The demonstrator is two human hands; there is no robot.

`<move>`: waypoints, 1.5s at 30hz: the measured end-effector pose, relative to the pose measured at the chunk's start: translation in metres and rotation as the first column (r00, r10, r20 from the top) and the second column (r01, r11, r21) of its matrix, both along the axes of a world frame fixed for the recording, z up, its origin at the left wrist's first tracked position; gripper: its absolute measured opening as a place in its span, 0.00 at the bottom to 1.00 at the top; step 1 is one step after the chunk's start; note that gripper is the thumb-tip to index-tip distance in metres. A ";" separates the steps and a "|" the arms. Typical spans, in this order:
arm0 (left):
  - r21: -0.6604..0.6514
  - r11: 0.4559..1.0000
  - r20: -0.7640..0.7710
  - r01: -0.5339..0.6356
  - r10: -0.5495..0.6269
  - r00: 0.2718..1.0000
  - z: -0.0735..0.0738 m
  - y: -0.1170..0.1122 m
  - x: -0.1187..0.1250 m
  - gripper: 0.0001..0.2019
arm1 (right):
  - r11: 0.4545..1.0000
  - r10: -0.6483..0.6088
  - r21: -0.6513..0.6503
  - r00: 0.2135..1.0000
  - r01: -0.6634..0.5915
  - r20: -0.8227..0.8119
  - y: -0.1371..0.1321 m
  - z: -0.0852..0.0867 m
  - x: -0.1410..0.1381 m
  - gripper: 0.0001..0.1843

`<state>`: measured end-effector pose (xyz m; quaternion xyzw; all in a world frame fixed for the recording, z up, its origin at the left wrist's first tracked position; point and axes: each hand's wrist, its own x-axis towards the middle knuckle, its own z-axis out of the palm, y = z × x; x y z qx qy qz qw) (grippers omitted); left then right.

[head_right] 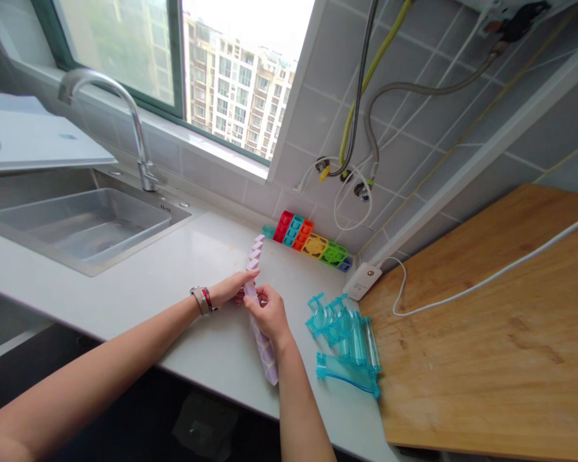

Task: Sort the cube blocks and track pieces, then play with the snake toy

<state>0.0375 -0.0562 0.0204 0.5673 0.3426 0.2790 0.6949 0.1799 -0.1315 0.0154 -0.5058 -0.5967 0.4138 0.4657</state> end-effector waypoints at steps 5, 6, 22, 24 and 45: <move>-0.061 0.998 0.061 -0.006 0.010 0.998 -0.003 0.002 -0.001 0.30 | 1.000 0.004 0.015 1.000 -0.004 0.011 -0.001 0.002 0.000 0.15; -0.076 0.997 0.078 -0.017 0.023 0.997 -0.003 0.003 -0.001 0.30 | 1.000 0.002 0.015 1.000 -0.002 -0.002 -0.001 0.002 0.000 0.15; -0.145 0.936 0.430 0.320 -0.232 0.872 0.011 -0.003 -0.014 0.22 | 0.975 0.129 -0.094 0.853 -0.204 -0.505 -0.011 0.023 0.002 0.18; -0.127 0.937 0.435 0.326 -0.243 0.867 0.011 -0.003 -0.013 0.18 | 0.963 0.112 -0.156 0.850 -0.221 -0.515 -0.010 0.019 0.002 0.22; 0.197 0.979 -0.031 -0.048 0.055 0.998 -0.007 0.000 -0.001 0.20 | 0.882 0.003 -0.455 0.965 -0.126 -0.261 -0.001 0.009 -0.001 0.21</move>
